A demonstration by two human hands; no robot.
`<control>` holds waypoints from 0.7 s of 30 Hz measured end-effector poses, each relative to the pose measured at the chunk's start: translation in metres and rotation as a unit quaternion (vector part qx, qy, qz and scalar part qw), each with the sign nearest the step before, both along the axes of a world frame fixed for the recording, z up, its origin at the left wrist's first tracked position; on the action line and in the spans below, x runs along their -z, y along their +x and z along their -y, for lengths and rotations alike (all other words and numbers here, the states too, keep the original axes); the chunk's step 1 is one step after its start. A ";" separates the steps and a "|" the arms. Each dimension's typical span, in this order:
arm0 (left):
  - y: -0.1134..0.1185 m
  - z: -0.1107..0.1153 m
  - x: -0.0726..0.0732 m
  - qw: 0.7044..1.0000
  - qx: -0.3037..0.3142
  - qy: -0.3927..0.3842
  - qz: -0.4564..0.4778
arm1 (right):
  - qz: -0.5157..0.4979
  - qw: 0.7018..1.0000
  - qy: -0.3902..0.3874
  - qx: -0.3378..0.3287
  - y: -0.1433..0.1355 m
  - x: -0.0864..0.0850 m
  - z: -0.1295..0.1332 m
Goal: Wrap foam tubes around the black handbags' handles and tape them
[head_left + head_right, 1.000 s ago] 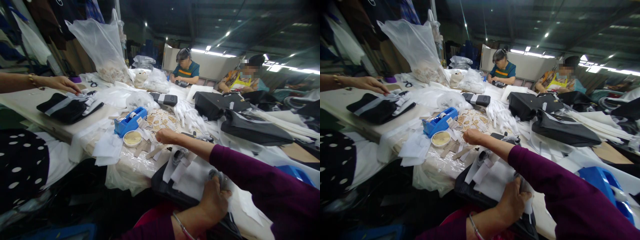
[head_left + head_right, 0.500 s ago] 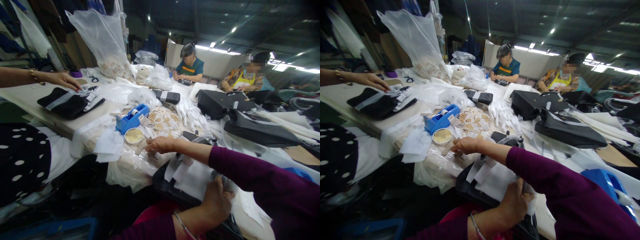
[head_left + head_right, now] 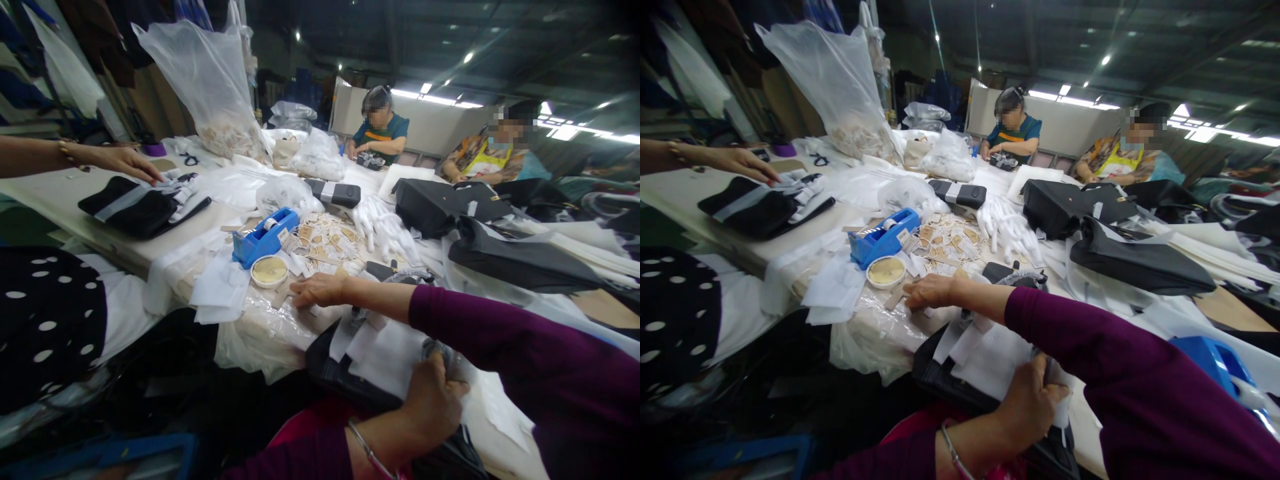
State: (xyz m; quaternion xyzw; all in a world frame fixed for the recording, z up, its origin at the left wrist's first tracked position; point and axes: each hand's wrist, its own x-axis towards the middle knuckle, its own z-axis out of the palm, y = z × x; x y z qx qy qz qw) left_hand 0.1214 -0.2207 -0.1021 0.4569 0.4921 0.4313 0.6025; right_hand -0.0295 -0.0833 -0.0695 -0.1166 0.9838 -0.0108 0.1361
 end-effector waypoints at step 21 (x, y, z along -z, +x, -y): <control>0.006 -0.006 -0.006 0.987 -0.031 -0.028 0.157 | -0.437 0.436 -0.496 0.611 0.323 -0.052 0.058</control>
